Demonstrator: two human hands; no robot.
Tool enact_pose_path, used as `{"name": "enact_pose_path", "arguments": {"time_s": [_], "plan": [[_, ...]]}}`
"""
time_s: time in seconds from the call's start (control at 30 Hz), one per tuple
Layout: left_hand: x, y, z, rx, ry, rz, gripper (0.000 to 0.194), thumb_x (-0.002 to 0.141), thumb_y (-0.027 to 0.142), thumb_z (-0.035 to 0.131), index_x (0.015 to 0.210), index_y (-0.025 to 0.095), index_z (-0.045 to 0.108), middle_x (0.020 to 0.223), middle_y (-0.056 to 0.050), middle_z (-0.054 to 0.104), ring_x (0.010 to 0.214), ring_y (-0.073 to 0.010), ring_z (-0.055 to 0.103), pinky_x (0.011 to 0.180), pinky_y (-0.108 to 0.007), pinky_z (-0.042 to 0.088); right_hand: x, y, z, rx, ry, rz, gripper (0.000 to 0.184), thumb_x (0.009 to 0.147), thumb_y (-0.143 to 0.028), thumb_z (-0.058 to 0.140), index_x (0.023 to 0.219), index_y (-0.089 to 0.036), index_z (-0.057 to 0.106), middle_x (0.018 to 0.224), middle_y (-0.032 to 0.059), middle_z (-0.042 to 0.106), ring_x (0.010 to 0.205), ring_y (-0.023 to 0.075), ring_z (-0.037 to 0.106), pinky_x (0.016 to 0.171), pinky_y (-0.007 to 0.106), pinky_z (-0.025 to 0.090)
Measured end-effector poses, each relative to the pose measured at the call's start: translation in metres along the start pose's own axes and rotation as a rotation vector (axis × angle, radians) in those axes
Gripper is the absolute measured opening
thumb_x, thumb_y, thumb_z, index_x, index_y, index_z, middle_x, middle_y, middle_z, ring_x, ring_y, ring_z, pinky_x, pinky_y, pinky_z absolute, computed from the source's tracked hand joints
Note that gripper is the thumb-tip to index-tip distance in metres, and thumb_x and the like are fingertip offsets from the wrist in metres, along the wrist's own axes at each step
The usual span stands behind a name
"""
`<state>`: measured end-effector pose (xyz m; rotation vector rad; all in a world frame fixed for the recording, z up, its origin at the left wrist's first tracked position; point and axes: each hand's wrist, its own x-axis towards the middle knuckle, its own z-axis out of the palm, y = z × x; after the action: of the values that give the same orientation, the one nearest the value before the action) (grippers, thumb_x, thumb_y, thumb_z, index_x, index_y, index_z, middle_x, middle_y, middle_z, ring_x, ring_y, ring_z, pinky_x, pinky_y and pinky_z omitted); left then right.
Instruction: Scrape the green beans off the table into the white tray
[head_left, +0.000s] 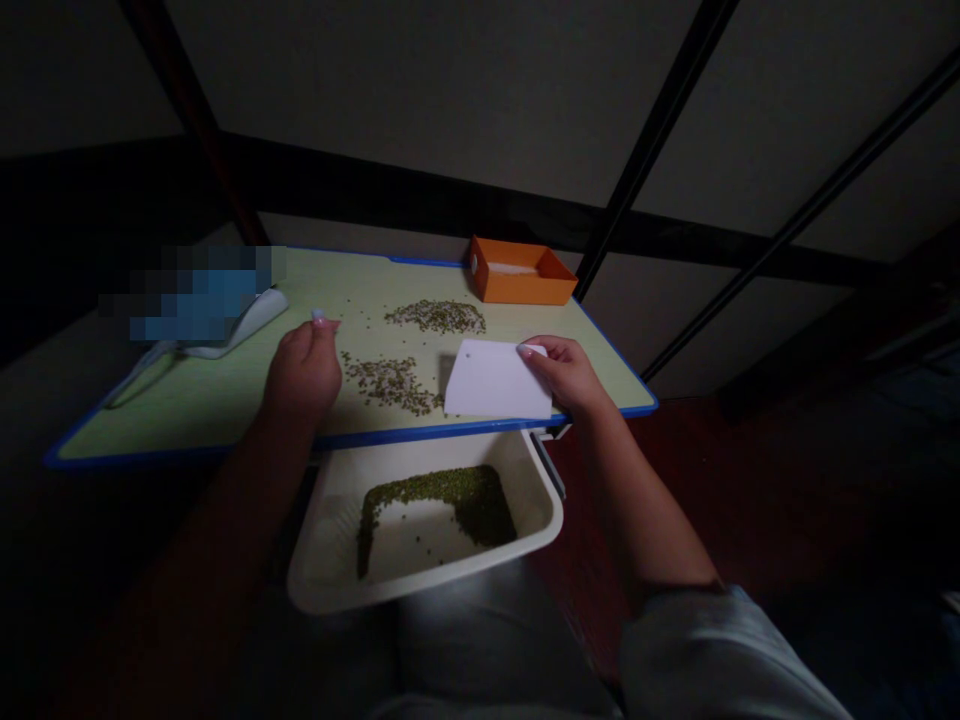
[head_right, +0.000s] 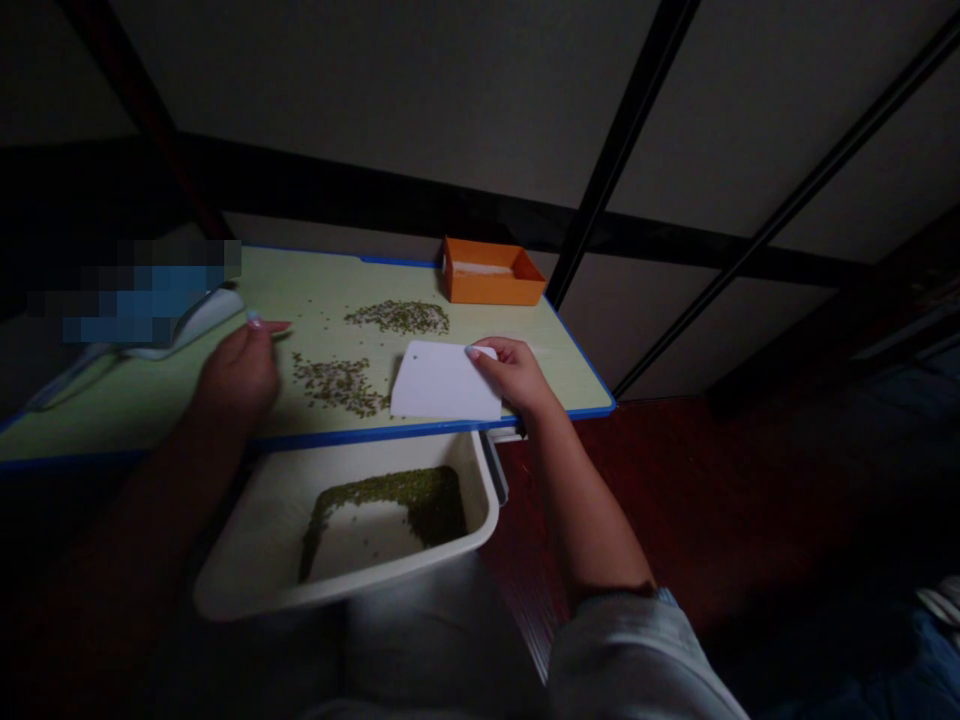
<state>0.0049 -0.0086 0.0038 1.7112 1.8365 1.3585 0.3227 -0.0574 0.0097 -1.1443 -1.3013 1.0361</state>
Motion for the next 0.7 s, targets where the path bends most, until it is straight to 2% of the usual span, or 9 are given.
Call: {"name": "enact_pose_path", "arguments": {"time_s": [0.4,0.7], "plan": [[0.0005,0.0023,-0.0018,0.006,-0.008,-0.003,0.04,0.091,0.049,0.06,0.116,0.018,0.064,0.127,-0.009,0.066,0.121,-0.0241,0.06,0.106,-0.053,0.05,-0.0046,-0.0069,0.0018,-0.009,-0.083,0.002,0.037,0.064,-0.049,0.082,0.075,-0.016,0.07,0.059,-0.0042,0.06,0.048,0.0075,0.045,0.045,0.021,0.031],[-0.0003,0.0027,-0.0014,-0.001,-0.009,-0.014,0.04,0.092,0.05,0.058,0.115,0.018,0.065,0.127,-0.009,0.066,0.123,-0.0243,0.06,0.108,-0.054,0.047,-0.0017,-0.0041,0.0014,0.115,0.084,-0.106,0.039,0.058,-0.05,0.086,0.07,-0.018,0.067,0.058,-0.0047,0.06,0.048,0.0081,0.048,0.046,0.021,0.033]]}}
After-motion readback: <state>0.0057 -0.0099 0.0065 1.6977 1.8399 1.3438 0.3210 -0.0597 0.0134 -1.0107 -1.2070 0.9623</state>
